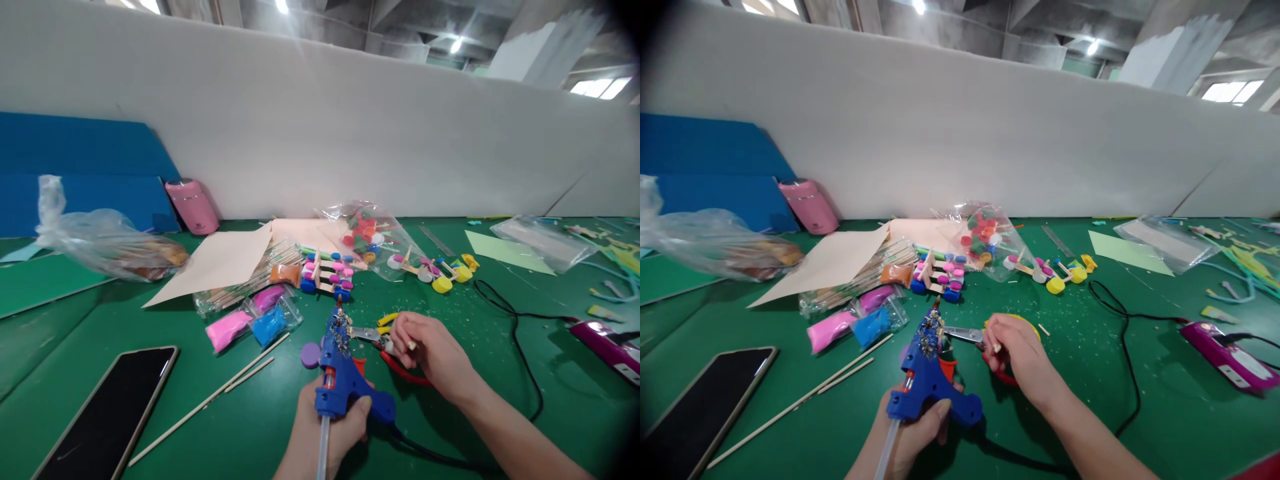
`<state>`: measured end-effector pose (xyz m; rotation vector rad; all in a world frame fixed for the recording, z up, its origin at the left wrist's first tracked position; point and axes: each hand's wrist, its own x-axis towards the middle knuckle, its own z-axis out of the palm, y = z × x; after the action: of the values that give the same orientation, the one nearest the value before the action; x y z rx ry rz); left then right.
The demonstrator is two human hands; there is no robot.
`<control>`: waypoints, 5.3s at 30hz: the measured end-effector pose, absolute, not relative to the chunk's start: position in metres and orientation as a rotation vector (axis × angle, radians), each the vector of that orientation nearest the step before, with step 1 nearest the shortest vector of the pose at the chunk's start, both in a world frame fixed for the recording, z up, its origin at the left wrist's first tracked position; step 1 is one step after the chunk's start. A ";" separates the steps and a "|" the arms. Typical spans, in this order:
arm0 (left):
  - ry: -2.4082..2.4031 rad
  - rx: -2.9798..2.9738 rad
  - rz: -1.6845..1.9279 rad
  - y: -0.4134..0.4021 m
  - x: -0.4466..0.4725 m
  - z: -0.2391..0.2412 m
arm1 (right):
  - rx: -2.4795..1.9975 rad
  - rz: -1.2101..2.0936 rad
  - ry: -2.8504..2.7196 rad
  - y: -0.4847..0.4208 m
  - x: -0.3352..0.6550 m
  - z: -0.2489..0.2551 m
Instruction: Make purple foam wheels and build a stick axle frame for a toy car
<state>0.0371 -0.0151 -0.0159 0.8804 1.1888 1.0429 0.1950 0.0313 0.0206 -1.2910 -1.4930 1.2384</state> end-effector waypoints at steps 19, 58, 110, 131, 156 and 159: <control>1.177 0.890 1.075 -0.015 0.038 -0.018 | -1.986 0.338 -2.132 0.049 0.302 -0.019; 1.192 0.897 1.071 -0.016 0.037 -0.021 | -1.352 0.558 -1.962 0.020 0.179 0.033; 1.311 0.930 1.043 -0.015 0.041 -0.006 | -1.202 0.595 -2.097 0.021 0.173 0.036; 1.273 0.907 0.988 -0.015 0.043 -0.014 | -1.167 0.649 -2.065 0.023 0.176 0.037; 1.343 0.907 0.936 -0.014 0.044 -0.010 | -1.196 0.559 -1.975 0.025 0.169 0.032; 1.373 0.925 0.924 -0.013 0.043 -0.009 | -1.200 0.554 -1.979 0.025 0.167 0.031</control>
<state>0.0434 -0.0131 -0.0091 0.9248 1.3730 0.9236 0.1673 0.0248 0.0313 -1.1996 -1.9787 0.5542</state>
